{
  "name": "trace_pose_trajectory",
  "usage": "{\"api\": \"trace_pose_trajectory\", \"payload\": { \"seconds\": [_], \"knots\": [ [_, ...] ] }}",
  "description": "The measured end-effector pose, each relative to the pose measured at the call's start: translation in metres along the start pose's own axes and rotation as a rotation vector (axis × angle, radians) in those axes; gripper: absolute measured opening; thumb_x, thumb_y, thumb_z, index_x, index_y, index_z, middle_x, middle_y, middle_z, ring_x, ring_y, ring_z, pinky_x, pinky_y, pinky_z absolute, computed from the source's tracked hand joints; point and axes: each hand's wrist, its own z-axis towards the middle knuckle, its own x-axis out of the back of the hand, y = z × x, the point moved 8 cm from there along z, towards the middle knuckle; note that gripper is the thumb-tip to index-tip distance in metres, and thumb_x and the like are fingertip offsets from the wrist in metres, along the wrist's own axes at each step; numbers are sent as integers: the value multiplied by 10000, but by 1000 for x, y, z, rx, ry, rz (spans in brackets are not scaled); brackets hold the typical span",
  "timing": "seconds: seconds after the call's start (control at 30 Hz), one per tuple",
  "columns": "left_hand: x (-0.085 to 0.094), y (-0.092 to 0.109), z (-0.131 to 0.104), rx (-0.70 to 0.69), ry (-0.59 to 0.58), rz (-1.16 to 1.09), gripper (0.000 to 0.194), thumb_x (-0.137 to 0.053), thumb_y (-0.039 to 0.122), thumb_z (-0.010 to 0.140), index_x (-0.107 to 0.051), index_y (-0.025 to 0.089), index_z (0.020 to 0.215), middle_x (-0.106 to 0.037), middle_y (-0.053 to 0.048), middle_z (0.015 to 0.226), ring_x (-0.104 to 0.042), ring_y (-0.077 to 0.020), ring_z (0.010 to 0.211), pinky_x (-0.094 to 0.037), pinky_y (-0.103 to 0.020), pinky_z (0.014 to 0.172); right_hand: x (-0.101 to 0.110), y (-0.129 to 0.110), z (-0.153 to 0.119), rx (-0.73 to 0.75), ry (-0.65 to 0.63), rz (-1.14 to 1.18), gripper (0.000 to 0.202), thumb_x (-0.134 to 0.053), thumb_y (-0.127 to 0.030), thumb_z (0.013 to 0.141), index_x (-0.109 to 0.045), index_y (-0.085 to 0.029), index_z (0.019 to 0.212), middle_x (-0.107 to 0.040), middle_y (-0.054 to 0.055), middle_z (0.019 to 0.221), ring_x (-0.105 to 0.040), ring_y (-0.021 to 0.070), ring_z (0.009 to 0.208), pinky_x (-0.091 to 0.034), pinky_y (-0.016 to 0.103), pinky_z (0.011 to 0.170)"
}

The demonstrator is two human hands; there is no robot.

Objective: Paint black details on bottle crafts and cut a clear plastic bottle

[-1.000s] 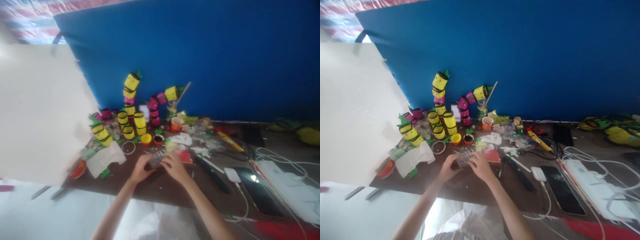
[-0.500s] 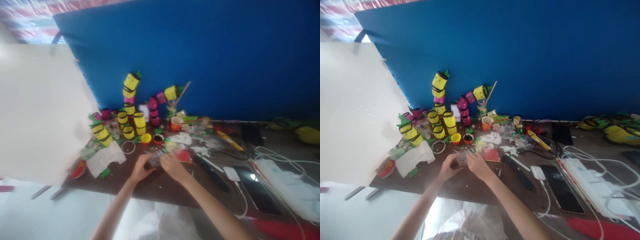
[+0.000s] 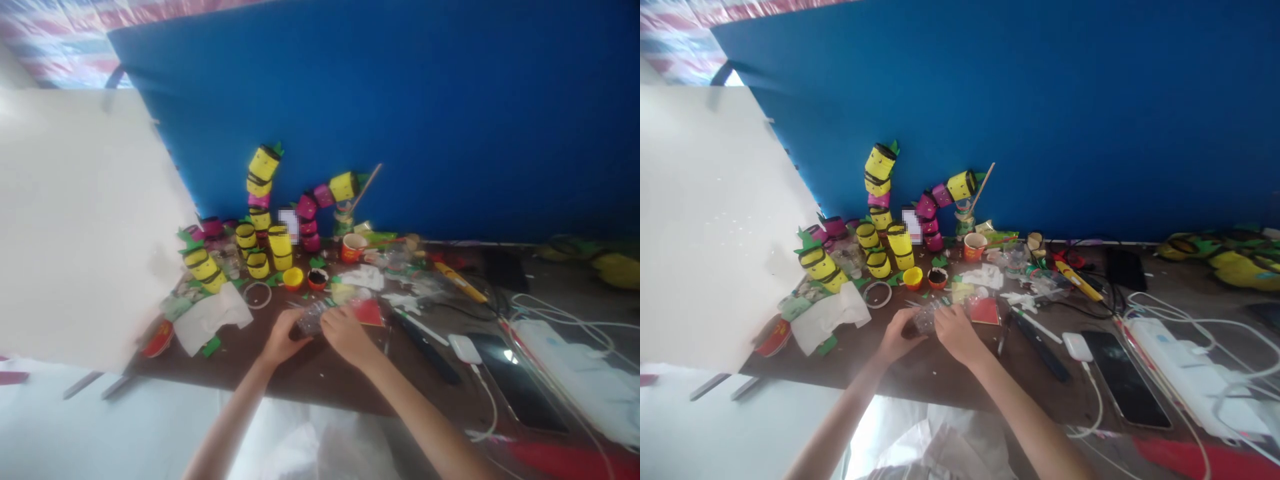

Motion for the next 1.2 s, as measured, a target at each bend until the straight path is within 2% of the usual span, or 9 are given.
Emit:
{"api": "trace_pose_trajectory", "payload": {
  "seconds": [0.2, 0.37, 0.5, 0.63, 0.8, 0.9, 1.0, 1.1, 1.2],
  "knots": [
    [1, 4, 1, -32, 18, 12, 546, -752, 307, 713, -532, 241, 1208, -628, -90, 1166, -585, -242, 1095, -478, -430, 949, -11, -13, 2, 23, -29, -80, 309, -424, -10, 861, -668, -116, 704, -607, 94, 742, -497, 194, 735, -314, 355, 688],
    [2, 4, 2, -44, 33, 38, 551, -741, 288, 717, -519, 236, 1219, -628, -99, 1160, -583, -247, 1090, -487, -441, 934, -10, -6, 9, 18, -68, -93, 262, -472, -28, 852, -663, -132, 707, -596, 79, 737, -473, 199, 754, -288, 349, 689],
    [2, 6, 1, -88, 45, 60, 517, -730, 254, 725, -531, 227, 1202, -630, -105, 1162, -581, -250, 1095, -492, -456, 934, 0, 14, 23, -22, -94, -86, 234, -500, -30, 840, -649, -144, 700, -595, 74, 743, -454, 204, 765, -273, 347, 693],
    [-3, 10, 0, -153, 4, 71, 485, -699, 192, 749, -541, 233, 1206, -642, -99, 1151, -574, -245, 1127, -484, -463, 965, 8, 51, 37, -120, -117, -56, 224, -505, -121, 868, -640, -145, 691, -598, 91, 754, -455, 226, 790, -264, 363, 698],
    [-7, 7, -1, -125, -20, 41, 520, -703, 188, 747, -521, 237, 1232, -631, -99, 1187, -557, -249, 1165, -473, -483, 989, 3, 79, 33, -227, -134, 50, 215, -510, -186, 868, -661, -160, 717, -638, 85, 813, -499, 213, 807, -297, 368, 735],
    [-9, 7, -1, -142, -29, 31, 534, -696, 183, 754, -507, 245, 1249, -629, -93, 1194, -550, -246, 1178, -469, -488, 998, -1, 79, 23, -313, -109, 120, 199, -549, -306, 866, -690, -168, 892, -658, 94, 968, -529, 226, 903, -332, 377, 799],
    [-10, 10, -2, -183, -40, 44, 509, -676, 174, 773, -510, 248, 1248, -627, -95, 1205, -537, -246, 1200, -466, -491, 1004, -8, 73, 16, -344, -111, 190, 373, -616, -481, 810, -688, -174, 1008, -648, 114, 1062, -529, 265, 989, -361, 417, 846],
    [-11, 13, -3, -213, -52, 51, 493, -656, 162, 788, -509, 243, 1252, -622, -97, 1222, -519, -239, 1222, -463, -485, 1011, -17, 66, 15, -304, -143, 270, 411, -684, -544, 736, -716, -205, 966, -650, 112, 1065, -526, 282, 1024, -371, 460, 883],
    [-10, 14, -3, -225, -55, 49, 493, -643, 158, 796, -503, 239, 1262, -619, -101, 1229, -510, -235, 1232, -460, -485, 1013, -25, 65, 15, -273, -157, 346, 317, -724, -506, 721, -740, -245, 901, -657, 93, 1068, -530, 272, 1033, -387, 467, 889]
  ]
}}
